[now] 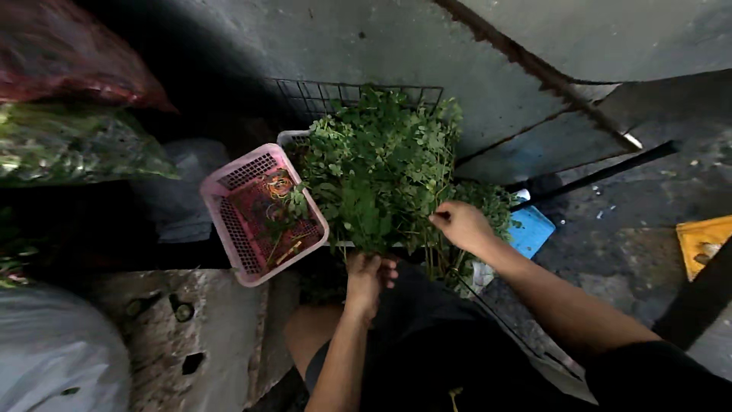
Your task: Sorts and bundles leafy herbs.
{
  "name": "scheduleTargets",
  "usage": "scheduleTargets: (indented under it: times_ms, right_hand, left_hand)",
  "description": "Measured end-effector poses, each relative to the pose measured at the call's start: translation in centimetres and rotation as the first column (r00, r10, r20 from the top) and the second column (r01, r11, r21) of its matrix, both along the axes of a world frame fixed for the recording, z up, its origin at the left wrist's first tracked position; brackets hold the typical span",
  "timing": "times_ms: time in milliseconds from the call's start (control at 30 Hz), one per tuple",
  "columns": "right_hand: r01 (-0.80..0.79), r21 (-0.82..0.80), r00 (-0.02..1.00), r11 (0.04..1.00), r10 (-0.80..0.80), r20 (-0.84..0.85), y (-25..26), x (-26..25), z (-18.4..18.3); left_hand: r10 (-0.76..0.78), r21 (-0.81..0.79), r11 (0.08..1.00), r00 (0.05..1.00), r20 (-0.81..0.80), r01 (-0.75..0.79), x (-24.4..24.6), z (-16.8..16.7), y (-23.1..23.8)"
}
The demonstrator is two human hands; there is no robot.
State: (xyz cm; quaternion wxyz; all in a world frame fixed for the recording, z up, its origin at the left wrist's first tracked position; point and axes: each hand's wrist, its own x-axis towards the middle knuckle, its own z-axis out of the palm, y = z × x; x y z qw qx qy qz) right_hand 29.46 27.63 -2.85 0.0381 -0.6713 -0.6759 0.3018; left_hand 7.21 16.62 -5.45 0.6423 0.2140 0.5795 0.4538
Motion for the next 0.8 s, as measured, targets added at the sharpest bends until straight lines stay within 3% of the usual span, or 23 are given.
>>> scheduleTargets:
  times_ms: [67, 133, 200, 267, 300, 367, 400, 467, 533, 633, 700, 800]
  right_hand:
    - [-0.058, -0.130, 0.989, 0.990, 0.075, 0.129, 1.0, -1.3, -1.4]
    - [-0.066, -0.174, 0.984, 0.983, 0.093, 0.150, 1.5, -2.6, -1.2]
    - [-0.010, -0.167, 1.000, 0.986, 0.013, 0.013, 1.5, -3.0, -0.2]
    - [0.071, -0.172, 0.964, 0.983, -0.111, -0.241, 1.4, -2.9, 1.1]
    - [0.123, -0.198, 0.891, 0.972, -0.196, -0.409, 1.0, -2.9, 1.6]
    - [0.191, -0.293, 0.644, 0.937, -0.345, -0.683, -0.3, -3.3, 2.7]
    - [0.207, -0.300, 0.542, 0.931, -0.364, -0.757, -1.2, -3.7, 3.2]
    - [0.223, -0.216, 0.443, 0.951, -0.296, -0.846, -3.6, -4.4, 3.6]
    - [0.229, -0.064, 0.448, 0.971, -0.164, -0.879, -5.8, -5.2, 3.7]
    - [0.245, 0.140, 0.463, 0.960, 0.011, -0.886, -7.9, -6.7, 3.3]
    - [0.276, 0.217, 0.465, 0.936, 0.068, -0.883, -8.9, -7.5, 2.4]
    - [0.305, 0.248, 0.516, 0.920, 0.059, -0.854, -9.2, -8.3, 1.4]
  left_hand:
    - [0.017, -0.081, 0.997, 0.999, 0.040, -0.014, 0.3, -0.8, 0.1]
    - [0.060, -0.093, 0.994, 0.996, 0.068, -0.053, 0.6, -0.6, -0.1]
    - [0.150, -0.092, 0.986, 0.982, 0.116, -0.139, 0.4, 0.0, -0.8]
    - [0.206, -0.133, 0.975, 0.955, 0.213, -0.180, -0.2, 0.5, -1.0]
    - [0.201, -0.168, 0.973, 0.937, 0.285, -0.158, -0.5, 0.7, -1.1]
    - [0.128, -0.210, 0.976, 0.918, 0.375, -0.050, -0.8, 0.8, -1.2]
    - [0.068, -0.208, 0.978, 0.923, 0.379, 0.014, -0.7, 0.7, -1.2]
    - [-0.044, -0.174, 0.979, 0.940, 0.339, 0.109, -0.3, 0.2, -1.1]
    - [-0.048, -0.098, 0.992, 0.966, 0.253, 0.075, 0.2, 0.1, -0.6]
    - [0.088, 0.082, 0.991, 0.984, 0.153, -0.102, 1.3, 1.8, 0.8]
    - [0.135, 0.155, 0.975, 0.980, 0.149, -0.158, 1.7, 3.4, 1.5]
    - [0.087, 0.254, 0.957, 0.975, 0.203, -0.139, 1.0, 4.4, 2.3]
